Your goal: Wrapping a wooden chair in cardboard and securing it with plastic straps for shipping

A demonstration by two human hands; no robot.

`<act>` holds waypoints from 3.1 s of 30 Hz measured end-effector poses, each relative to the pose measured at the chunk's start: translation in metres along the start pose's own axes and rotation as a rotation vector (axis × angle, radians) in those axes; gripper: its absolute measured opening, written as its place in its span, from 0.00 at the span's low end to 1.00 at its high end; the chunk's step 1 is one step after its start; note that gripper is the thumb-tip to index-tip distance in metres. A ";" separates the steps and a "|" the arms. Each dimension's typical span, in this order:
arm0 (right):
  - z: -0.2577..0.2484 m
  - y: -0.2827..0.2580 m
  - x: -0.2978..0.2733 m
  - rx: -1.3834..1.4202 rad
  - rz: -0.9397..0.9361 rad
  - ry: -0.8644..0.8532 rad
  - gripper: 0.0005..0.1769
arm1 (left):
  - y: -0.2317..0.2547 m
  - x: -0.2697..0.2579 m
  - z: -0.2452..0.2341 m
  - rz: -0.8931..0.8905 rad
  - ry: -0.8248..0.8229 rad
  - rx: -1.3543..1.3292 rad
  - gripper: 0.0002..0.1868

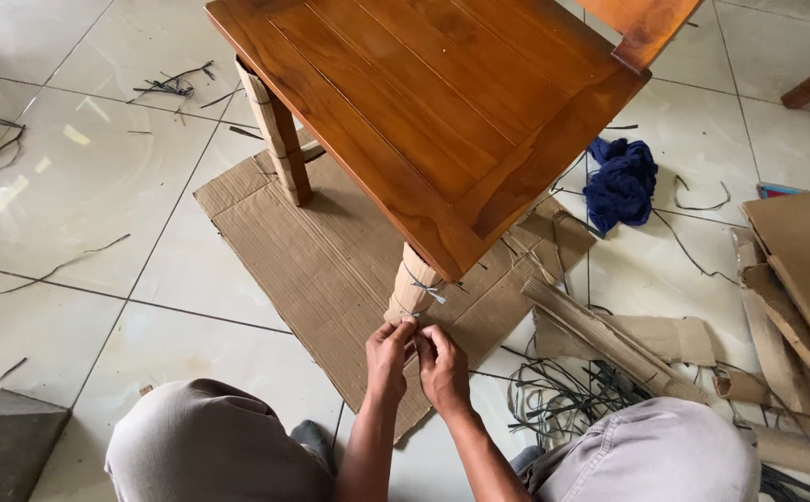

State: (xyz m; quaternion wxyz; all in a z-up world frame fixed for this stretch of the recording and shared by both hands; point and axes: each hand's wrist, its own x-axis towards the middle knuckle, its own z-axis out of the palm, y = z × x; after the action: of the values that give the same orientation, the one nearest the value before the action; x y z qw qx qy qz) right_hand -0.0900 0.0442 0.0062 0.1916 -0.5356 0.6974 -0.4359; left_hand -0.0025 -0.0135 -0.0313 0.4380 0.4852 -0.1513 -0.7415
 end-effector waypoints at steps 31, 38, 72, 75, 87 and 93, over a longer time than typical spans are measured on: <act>0.030 0.110 -0.061 -0.183 0.433 -0.154 0.11 | -0.065 0.004 -0.029 0.148 0.172 0.480 0.13; 0.026 0.173 -0.084 -0.344 0.646 -0.251 0.12 | -0.143 0.009 -0.070 -0.040 0.238 0.914 0.19; -0.070 0.231 -0.014 -0.871 0.389 -0.386 0.23 | -0.176 0.002 -0.082 0.011 -0.019 1.073 0.15; -0.066 0.242 -0.018 -0.889 0.313 -0.339 0.22 | -0.182 0.007 -0.083 -0.024 0.021 1.107 0.15; -0.055 0.170 0.025 -0.120 0.317 -0.544 0.17 | -0.112 -0.013 -0.014 0.034 -0.147 0.745 0.20; -0.099 0.015 0.047 0.341 0.501 -0.566 0.20 | -0.073 -0.039 0.027 0.038 -0.219 0.375 0.06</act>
State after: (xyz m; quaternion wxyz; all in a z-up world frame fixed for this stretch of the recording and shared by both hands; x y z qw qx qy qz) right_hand -0.1875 0.0417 0.0576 0.5620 -0.4085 0.6439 -0.3204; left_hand -0.0569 0.0535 -0.0429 0.3351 0.4718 -0.3424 -0.7402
